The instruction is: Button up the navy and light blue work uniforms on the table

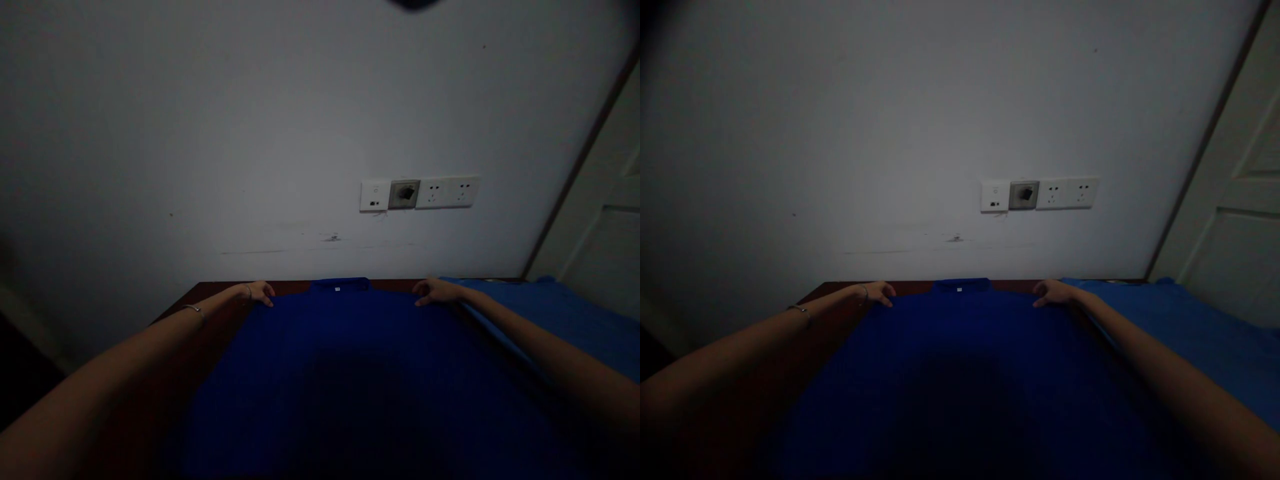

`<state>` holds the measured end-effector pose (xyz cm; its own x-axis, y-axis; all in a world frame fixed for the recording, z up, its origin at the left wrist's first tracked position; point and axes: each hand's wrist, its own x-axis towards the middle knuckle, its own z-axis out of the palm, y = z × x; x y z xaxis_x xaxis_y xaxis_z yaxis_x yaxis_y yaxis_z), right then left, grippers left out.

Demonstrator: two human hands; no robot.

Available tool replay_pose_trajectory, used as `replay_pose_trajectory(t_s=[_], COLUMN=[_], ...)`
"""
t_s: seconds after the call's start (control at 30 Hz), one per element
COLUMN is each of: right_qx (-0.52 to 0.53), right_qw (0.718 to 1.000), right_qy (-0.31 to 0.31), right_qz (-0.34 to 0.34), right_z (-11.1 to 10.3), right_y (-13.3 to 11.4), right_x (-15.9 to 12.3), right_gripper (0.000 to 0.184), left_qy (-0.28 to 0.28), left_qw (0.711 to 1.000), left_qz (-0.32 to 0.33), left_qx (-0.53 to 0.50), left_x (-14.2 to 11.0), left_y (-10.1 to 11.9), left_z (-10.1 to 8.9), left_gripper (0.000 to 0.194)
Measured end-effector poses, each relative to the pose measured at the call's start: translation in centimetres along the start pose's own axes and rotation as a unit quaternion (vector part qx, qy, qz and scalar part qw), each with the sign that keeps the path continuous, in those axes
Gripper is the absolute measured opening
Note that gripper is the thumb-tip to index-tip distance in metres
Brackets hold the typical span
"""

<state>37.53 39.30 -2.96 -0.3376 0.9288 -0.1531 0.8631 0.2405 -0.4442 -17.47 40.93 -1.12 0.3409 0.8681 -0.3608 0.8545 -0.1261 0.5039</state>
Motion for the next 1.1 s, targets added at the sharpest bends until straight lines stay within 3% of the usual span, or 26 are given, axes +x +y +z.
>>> replay_pose_trajectory(t_s=[0.33, 0.57, 0.77, 0.93, 1.0, 1.1], right_qx=[-0.096, -0.086, -0.05, -0.01, 0.003, -0.011], right_qw=[0.995, 0.995, 0.996, 0.998, 0.999, 0.997], right_qy=[-0.023, -0.014, -0.005, 0.012, 0.007, 0.013], right_qz=[-0.02, -0.04, -0.076, -0.059, -0.053, -0.078], right_z=[0.7, -0.7, -5.5, -10.0, -12.7, -18.0], right_y=[-0.5, -1.7, -5.0, -8.4, -8.1, -5.1], right_x=[1.2, -0.7, -4.6, -10.5, -13.8, -19.4], right_gripper=[0.036, 0.032, 0.04, 0.043, 0.042, 0.04], left_qy=[-0.021, -0.011, -0.043, -0.044, -0.023, 0.048], left_qw=[0.995, 0.996, 0.998, 0.998, 0.999, 0.998], left_qz=[-0.024, -0.01, 0.031, 0.052, 0.048, 0.043], left_qx=[0.096, 0.087, 0.041, 0.01, -0.001, -0.006], left_x=[1.1, 0.7, -1.0, -2.8, -3.7, -5.5], left_y=[0.8, 1.6, 3.2, 5.5, 8.4, 15.7], left_z=[0.5, -1.1, -5.4, -9.3, -9.7, -8.4], left_gripper=[0.025, 0.03, 0.032, 0.033, 0.033, 0.032])
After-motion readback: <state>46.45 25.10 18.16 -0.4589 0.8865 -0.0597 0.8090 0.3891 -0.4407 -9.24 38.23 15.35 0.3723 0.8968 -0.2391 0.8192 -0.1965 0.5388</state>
